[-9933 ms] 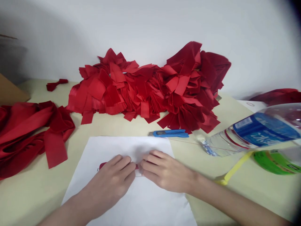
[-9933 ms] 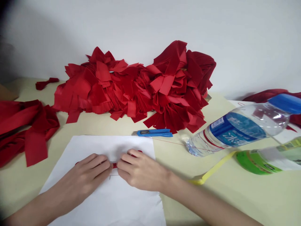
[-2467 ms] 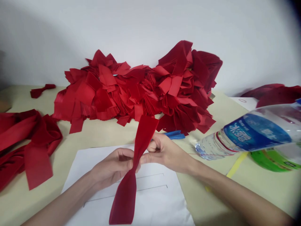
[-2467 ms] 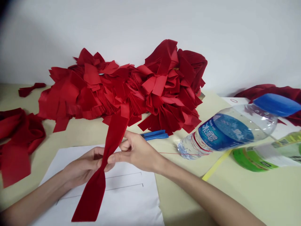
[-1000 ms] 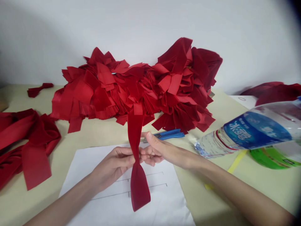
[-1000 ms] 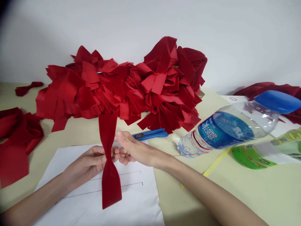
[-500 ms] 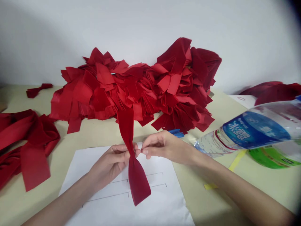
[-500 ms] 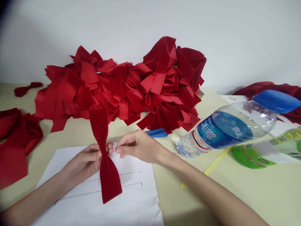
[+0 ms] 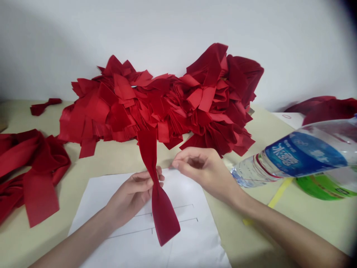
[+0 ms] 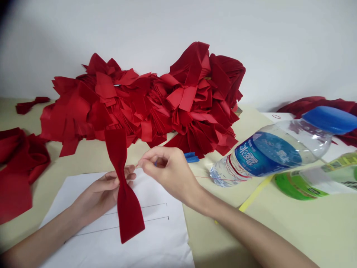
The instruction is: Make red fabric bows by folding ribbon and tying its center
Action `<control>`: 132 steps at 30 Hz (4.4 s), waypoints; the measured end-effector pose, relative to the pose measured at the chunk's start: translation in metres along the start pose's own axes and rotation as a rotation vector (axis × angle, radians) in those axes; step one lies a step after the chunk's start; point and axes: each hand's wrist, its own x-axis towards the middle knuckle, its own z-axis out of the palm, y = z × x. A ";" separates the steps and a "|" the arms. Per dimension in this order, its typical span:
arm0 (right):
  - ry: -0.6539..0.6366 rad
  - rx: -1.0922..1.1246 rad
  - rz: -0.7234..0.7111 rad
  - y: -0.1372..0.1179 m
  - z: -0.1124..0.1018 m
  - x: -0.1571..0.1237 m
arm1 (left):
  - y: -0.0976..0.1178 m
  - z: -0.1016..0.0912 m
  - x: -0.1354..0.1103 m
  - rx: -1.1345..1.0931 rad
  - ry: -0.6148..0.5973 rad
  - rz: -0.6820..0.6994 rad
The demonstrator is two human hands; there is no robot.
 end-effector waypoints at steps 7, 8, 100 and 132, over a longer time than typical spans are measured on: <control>-0.130 0.011 0.022 0.002 0.022 -0.015 | -0.006 0.014 -0.004 0.054 0.018 0.020; -0.104 -0.018 0.024 0.004 0.024 -0.015 | -0.008 0.016 -0.005 0.056 0.036 0.027; -1.174 0.175 0.158 0.031 -0.001 0.004 | -0.025 0.029 -0.022 0.278 -0.249 -0.647; -0.437 -0.415 -0.051 -0.006 -0.005 -0.009 | -0.004 0.017 -0.009 0.051 0.210 -0.254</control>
